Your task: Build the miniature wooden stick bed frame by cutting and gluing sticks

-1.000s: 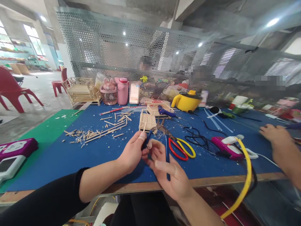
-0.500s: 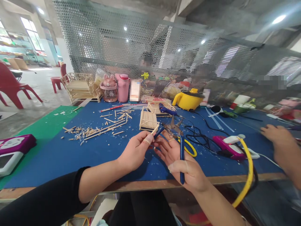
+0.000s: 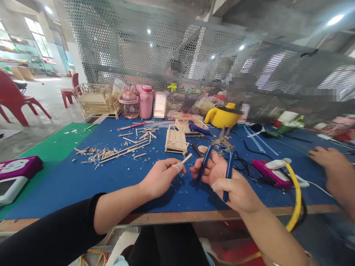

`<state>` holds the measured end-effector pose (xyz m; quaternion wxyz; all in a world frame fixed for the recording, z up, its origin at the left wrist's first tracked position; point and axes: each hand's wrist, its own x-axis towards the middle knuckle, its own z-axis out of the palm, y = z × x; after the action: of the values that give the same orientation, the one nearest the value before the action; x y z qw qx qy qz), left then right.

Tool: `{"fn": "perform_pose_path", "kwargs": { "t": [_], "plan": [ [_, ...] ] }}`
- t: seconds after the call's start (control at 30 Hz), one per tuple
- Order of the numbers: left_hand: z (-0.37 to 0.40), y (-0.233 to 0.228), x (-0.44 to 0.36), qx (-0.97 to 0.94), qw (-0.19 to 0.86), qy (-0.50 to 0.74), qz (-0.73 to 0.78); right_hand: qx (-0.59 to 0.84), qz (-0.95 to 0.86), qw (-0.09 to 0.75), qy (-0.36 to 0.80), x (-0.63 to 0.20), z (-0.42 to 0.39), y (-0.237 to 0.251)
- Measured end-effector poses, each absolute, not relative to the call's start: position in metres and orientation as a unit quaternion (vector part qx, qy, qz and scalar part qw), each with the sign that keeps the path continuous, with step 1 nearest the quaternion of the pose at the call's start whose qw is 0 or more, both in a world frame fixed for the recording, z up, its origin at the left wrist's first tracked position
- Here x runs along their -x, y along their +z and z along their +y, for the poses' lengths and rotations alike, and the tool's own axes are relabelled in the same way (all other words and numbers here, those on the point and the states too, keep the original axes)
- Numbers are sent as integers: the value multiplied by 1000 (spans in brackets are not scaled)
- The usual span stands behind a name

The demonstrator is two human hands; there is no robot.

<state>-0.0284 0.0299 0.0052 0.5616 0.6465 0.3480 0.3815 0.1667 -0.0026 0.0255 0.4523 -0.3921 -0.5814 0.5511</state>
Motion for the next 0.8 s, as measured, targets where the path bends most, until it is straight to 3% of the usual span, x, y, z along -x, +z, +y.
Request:
{"fn": "perform_pose_path", "kwargs": {
  "t": [0.13, 0.23, 0.8],
  "plan": [
    [33, 6, 28, -599, 564, 422, 381, 577, -676, 259, 379, -185, -7, 36],
    [32, 5, 26, -594, 571, 427, 372, 600, -736, 170, 264, -184, -12, 38],
    [28, 5, 28, -653, 533, 409, 350, 605, -761, 56, 227, -173, -13, 58]
  ]
}}
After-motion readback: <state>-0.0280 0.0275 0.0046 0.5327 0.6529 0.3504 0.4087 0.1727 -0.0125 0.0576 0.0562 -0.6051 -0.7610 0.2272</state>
